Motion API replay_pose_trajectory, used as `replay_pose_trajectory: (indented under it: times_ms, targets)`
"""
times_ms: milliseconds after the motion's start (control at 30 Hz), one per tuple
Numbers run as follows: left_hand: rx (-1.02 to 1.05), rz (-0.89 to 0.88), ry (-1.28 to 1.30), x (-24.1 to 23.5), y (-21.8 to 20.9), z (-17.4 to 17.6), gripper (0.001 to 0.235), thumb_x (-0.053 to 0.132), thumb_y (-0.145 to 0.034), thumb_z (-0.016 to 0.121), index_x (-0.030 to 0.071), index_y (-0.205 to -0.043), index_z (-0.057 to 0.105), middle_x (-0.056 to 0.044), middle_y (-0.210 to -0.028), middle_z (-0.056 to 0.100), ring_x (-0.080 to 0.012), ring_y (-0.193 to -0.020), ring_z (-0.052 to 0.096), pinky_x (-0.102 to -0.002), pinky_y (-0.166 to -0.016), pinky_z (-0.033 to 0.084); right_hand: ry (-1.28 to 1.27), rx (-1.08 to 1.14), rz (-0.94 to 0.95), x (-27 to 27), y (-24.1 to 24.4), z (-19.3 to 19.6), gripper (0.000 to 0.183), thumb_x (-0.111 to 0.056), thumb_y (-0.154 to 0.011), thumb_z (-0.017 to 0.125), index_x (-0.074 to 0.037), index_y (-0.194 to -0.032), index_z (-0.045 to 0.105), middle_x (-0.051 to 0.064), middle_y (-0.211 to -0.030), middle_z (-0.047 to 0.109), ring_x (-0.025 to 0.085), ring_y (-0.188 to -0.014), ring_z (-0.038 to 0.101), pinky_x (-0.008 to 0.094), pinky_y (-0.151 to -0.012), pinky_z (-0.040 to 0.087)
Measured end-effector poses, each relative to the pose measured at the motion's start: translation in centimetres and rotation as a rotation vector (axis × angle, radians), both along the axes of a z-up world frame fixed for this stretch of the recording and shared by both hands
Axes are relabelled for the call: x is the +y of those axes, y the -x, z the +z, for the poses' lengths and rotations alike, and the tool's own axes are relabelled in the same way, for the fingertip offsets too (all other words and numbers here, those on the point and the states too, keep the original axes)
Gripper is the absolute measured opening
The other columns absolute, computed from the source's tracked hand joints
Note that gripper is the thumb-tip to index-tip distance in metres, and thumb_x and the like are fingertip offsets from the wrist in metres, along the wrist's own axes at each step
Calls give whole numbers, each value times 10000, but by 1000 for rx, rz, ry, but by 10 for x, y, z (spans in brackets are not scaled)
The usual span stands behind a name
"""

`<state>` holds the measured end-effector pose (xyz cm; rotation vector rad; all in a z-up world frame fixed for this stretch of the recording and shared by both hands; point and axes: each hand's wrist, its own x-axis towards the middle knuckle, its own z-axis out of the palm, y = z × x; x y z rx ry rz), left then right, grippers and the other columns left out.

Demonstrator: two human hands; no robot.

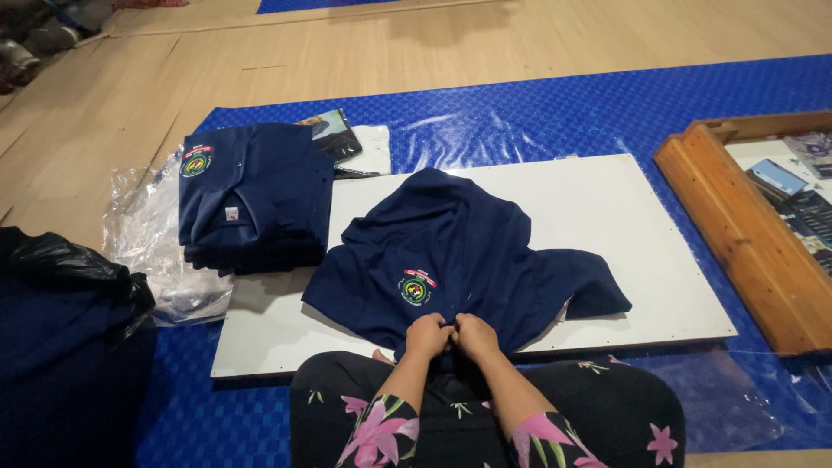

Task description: The person folds a navy blue polo shirt by hand on a white board.

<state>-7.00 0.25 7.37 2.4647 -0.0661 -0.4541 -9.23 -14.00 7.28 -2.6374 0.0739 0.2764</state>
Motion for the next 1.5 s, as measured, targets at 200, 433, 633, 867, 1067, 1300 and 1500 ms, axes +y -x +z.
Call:
replay_pose_trajectory:
  times_ms: [200,433,633,867,1067,1300,1500]
  targets:
    - [-2,61,65,3,-13,-22,287,309,-887,722,159,-1127,770,-120,-1083,756,-362,-1145,688,-467,-988,514,2,36,18,1,-3,2,154,-254,-888,699,-135,-985,712,105,-989,730,325,-1041,713,468,-869,598]
    - [-51,127,54,4,-6,-3,214,285,-827,748,205,-1023,715,-55,-996,742,-326,-1121,689,-448,-986,483,-83,84,-17,-1,-9,-1,132,-217,-882,708,-127,-978,711,106,-973,744,324,-1043,718,457,-867,592]
    - [31,18,40,0,-2,4,265,361,-885,730,197,-1094,738,-78,-1123,753,-329,-1208,655,-431,-1007,429,-230,161,-101,-15,-21,-38,237,-328,-906,714,-93,-905,744,142,-932,755,355,-1028,724,443,-858,581]
    - [58,-9,36,0,-8,-8,310,389,-926,695,207,-1166,766,-62,-1172,755,-310,-1223,643,-430,-1008,400,-353,184,-174,-21,-29,-58,212,-314,-837,769,-111,-779,748,113,-772,739,302,-839,740,401,-749,587]
    - [-41,-11,-18,1,-1,17,265,370,-957,678,235,-1162,775,-36,-1135,751,-294,-1170,638,-426,-989,385,-603,181,-228,-19,-22,-28,142,-176,-834,737,-44,-782,747,143,-637,700,252,-601,738,353,-543,605]
    - [-67,-72,-12,5,0,16,267,376,-975,661,257,-1188,770,-11,-1173,738,-300,-1177,604,-445,-993,383,-1028,267,-378,-21,-22,-42,107,-56,-864,715,46,-876,688,214,-700,692,290,-624,743,375,-557,639]
    - [-89,-118,4,7,-5,6,271,382,-980,648,257,-1187,770,-10,-1191,737,-302,-1174,623,-447,-988,410,-1003,194,-358,-19,-18,-18,357,-2,-769,828,54,-1060,628,221,-771,718,281,-619,747,379,-548,649]
